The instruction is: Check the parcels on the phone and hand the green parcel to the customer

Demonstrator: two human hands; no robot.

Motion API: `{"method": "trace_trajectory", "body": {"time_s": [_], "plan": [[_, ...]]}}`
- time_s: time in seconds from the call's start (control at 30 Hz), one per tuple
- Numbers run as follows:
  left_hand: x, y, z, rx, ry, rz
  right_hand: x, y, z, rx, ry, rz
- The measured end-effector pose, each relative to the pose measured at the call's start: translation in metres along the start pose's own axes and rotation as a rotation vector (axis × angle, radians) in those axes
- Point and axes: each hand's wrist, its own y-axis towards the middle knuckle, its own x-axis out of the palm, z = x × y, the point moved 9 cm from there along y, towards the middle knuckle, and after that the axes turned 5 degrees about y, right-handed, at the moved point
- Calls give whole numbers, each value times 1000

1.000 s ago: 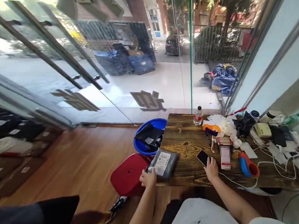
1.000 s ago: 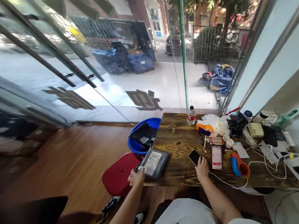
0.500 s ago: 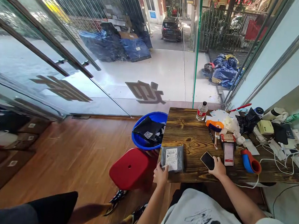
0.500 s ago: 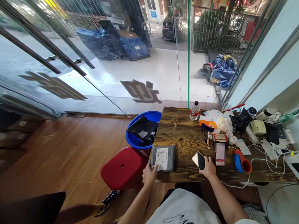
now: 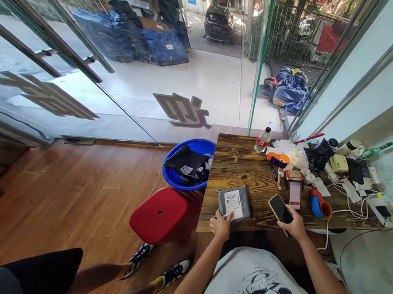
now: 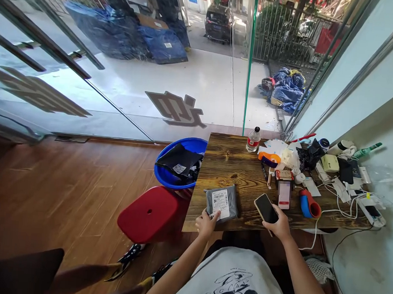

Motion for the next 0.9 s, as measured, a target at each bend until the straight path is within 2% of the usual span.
{"method": "trace_trajectory", "body": {"time_s": [0.1, 0.17, 0.27, 0.33, 0.4, 0.47, 0.57, 0.73, 0.83, 0.9], "plan": [[-12, -24, 11, -7, -133, 72, -3, 3, -20, -32, 168, 5], [-5, -47, 30, 83, -257, 15, 1, 4, -36, -37, 289, -27], [36, -95, 69, 249, -446, -279, 15, 5, -58, 12, 448, -97], [64, -131, 94, 302, -598, -496, 24, 6, -70, 46, 513, -93], [81, -160, 111, 267, -825, -675, 32, 7, -80, 65, 557, -64], [84, -176, 119, 168, -1034, -775, 42, 8, -87, 82, 602, -79], [74, -184, 119, 88, -1119, -777, 57, 7, -99, 108, 700, -212], [61, -187, 117, 108, -1083, -708, 62, 8, -115, 230, 885, -552], [60, -190, 121, 98, -1094, -727, 59, 13, -119, 246, 822, -720], [57, -193, 125, 113, -1099, -734, 56, 20, -121, 201, 767, -734]]}}
